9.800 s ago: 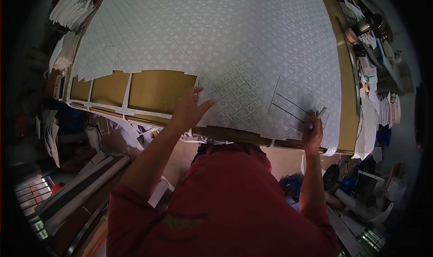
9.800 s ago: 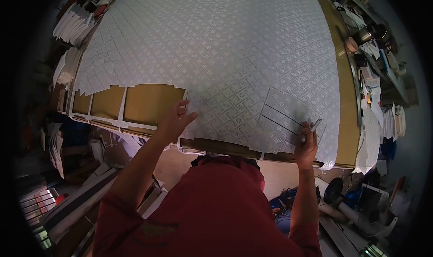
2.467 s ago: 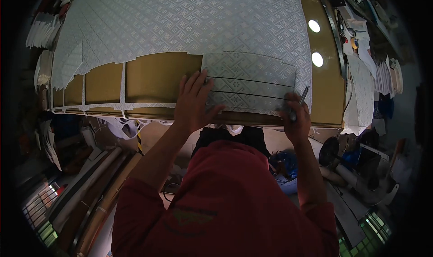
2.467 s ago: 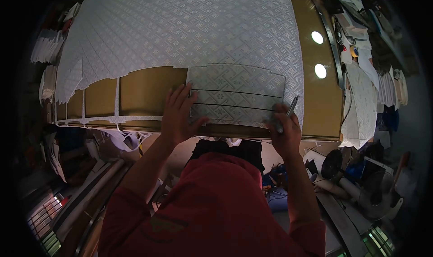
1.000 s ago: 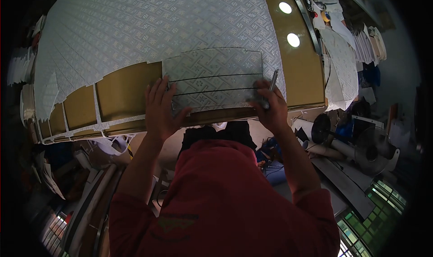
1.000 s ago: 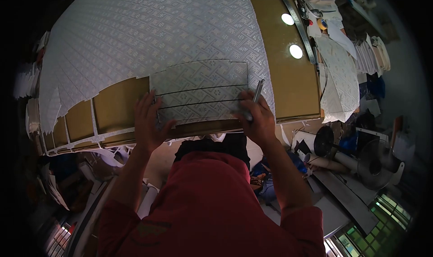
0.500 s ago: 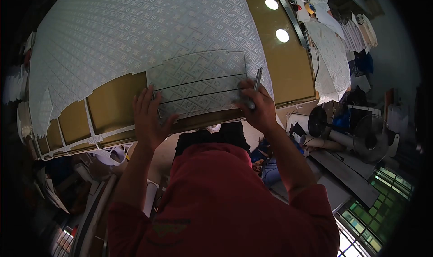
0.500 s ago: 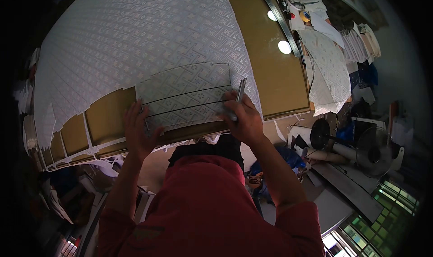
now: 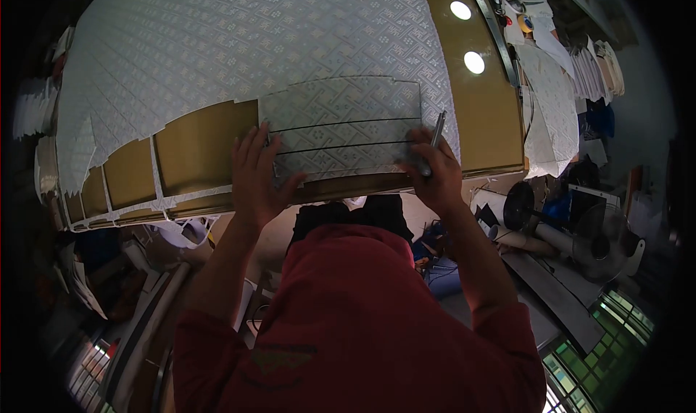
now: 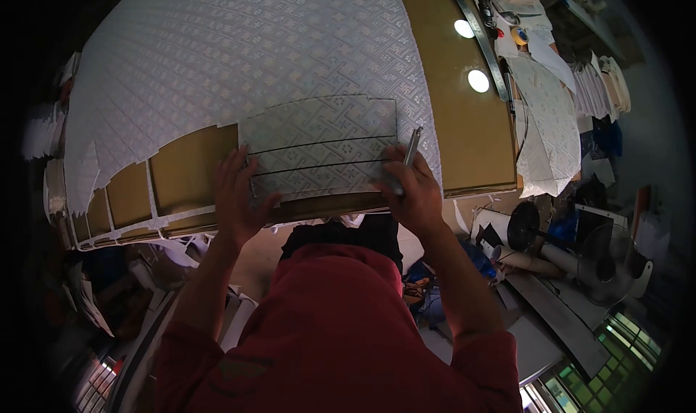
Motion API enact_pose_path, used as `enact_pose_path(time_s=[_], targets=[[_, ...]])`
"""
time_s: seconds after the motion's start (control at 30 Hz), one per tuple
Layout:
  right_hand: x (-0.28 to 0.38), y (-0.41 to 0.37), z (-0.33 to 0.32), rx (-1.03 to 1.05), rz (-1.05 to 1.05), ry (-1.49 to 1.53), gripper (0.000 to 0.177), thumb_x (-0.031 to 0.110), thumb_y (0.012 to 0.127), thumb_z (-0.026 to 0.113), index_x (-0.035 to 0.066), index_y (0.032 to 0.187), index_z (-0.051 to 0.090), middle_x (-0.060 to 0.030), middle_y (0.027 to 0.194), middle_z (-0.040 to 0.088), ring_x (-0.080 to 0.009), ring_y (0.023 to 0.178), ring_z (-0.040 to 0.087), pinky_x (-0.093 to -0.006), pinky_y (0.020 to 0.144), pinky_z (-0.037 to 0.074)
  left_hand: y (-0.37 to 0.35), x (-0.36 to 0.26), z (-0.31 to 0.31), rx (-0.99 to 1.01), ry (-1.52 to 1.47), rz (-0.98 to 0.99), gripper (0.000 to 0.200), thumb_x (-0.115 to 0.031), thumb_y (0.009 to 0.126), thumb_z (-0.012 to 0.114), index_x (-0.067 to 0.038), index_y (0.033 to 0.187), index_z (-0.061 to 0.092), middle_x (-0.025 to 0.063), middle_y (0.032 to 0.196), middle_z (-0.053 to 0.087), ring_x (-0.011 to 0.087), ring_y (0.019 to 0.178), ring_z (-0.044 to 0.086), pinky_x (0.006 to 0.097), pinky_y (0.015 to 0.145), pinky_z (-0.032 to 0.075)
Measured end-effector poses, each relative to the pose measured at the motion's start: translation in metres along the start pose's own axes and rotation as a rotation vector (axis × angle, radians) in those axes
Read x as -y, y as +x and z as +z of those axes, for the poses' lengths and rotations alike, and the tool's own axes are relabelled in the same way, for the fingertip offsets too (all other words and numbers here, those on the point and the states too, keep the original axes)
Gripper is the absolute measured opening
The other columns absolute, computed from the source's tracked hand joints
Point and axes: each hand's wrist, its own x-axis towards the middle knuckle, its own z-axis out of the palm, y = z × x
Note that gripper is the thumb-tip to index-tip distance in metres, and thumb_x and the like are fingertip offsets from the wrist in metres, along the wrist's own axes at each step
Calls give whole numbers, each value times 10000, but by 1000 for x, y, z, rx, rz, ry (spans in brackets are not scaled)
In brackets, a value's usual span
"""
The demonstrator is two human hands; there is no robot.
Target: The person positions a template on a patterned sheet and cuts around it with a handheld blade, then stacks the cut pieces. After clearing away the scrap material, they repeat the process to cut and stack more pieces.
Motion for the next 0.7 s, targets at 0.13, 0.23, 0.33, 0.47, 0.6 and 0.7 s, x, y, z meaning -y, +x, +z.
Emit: enact_pose_path(time_s=[0.13, 0.23, 0.33, 0.47, 0.6, 0.7], targets=[[2, 2, 0, -17, 10, -28, 413, 120, 776, 862, 62, 1091, 600, -178, 1263, 715, -411, 1246, 630, -454, 1006, 546, 0, 1, 0, 0, -3, -17, 762, -466, 823, 826, -46, 1393, 544, 223, 1551, 457, 439, 1418, 431, 626, 1192, 278], [1, 0, 0, -14, 15, -33, 420, 120, 780, 867, 65, 1096, 597, -177, 1266, 716, -413, 1245, 633, -453, 1007, 547, 0, 1, 0, 7, -4, -16, 771, -460, 815, 834, -43, 1393, 542, 226, 1548, 456, 438, 1413, 433, 626, 1194, 276], [3, 0, 0, -16, 20, -40, 432, 119, 778, 874, 66, 1102, 593, -176, 1268, 716, -413, 1247, 633, -453, 1008, 548, -1, 1, 0, 0, -12, -16, 768, -453, 807, 840, -39, 1386, 549, 226, 1543, 462, 437, 1410, 436, 623, 1195, 277], [3, 0, 0, -27, 22, -36, 441, 121, 776, 879, 64, 1106, 591, -176, 1268, 716, -410, 1246, 635, -458, 1004, 550, 1, 0, -1, 6, -7, -25, 764, -449, 797, 846, -31, 1371, 564, 226, 1538, 470, 436, 1408, 438, 614, 1201, 275], [3, 0, 0, -30, 21, -31, 447, 122, 776, 880, 65, 1112, 591, -176, 1267, 716, -409, 1247, 636, -461, 1003, 550, 0, 1, -1, 11, -20, -31, 770, -446, 793, 848, -28, 1376, 567, 224, 1544, 467, 431, 1413, 435, 610, 1207, 270], [2, 0, 0, -31, 21, -24, 452, 124, 775, 881, 62, 1116, 591, -177, 1266, 716, -409, 1247, 635, -460, 1004, 549, 0, 0, -1, 25, -3, -40, 773, -448, 796, 845, -27, 1382, 568, 222, 1550, 463, 431, 1417, 431, 610, 1208, 268]])
